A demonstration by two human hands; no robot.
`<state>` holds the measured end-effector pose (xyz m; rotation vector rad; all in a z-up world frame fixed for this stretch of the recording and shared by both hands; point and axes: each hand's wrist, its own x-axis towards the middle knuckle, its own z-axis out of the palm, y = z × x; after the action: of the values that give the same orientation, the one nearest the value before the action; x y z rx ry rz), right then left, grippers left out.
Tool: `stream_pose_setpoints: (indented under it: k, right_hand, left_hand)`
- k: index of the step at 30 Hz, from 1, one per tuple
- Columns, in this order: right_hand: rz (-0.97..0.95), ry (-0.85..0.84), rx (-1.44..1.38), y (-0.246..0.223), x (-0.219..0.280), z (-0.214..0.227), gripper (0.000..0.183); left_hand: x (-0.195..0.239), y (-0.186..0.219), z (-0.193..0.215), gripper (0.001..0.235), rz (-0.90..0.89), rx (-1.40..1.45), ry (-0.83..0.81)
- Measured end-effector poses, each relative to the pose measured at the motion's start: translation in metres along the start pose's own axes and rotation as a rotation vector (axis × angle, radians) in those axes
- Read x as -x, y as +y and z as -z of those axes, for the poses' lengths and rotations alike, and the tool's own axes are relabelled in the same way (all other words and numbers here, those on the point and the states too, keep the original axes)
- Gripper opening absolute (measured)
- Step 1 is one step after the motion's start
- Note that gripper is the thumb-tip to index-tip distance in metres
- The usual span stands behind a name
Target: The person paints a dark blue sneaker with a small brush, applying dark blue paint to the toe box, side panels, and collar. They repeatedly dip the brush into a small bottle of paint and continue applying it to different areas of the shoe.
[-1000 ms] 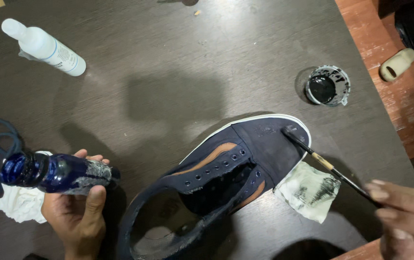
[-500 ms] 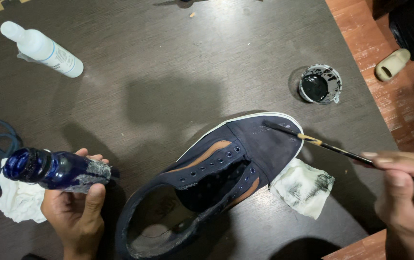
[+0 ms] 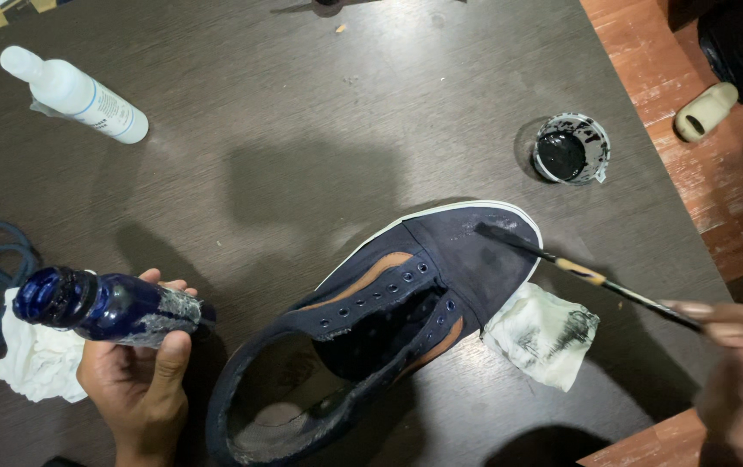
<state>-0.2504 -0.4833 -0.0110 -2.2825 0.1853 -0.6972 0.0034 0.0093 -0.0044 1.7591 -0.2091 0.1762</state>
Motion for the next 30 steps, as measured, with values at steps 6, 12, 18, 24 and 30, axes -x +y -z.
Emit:
stream_pose_setpoints:
  k: [6,12,18,24,30]
  right_hand:
    - [0.091,0.024,0.045,-0.085,-0.068,-0.04,0.015]
    - [0.224,0.178,0.021,-0.051,-0.064,-0.046,0.019]
    - [-0.014,0.087,0.149,-0.06,-0.039,-0.022,0.024]
    - [0.113,0.021,0.075,-0.032,-0.025,-0.012,0.02]
    - [0.121,0.106,0.089,-0.067,-0.047,-0.033,0.022]
  left_hand:
    - [0.0,0.007,-0.001,0.059,0.007,-0.027,-0.013]
    - [0.001,0.007,0.0,0.059,0.048,-0.045,0.013]
    - [0.0,0.005,0.0,0.051,0.005,-0.05,-0.003]
    - [0.0,0.005,-0.001,0.061,0.026,-0.01,-0.009]
    - [0.0,0.008,-0.002,0.05,0.023,-0.087,0.002]
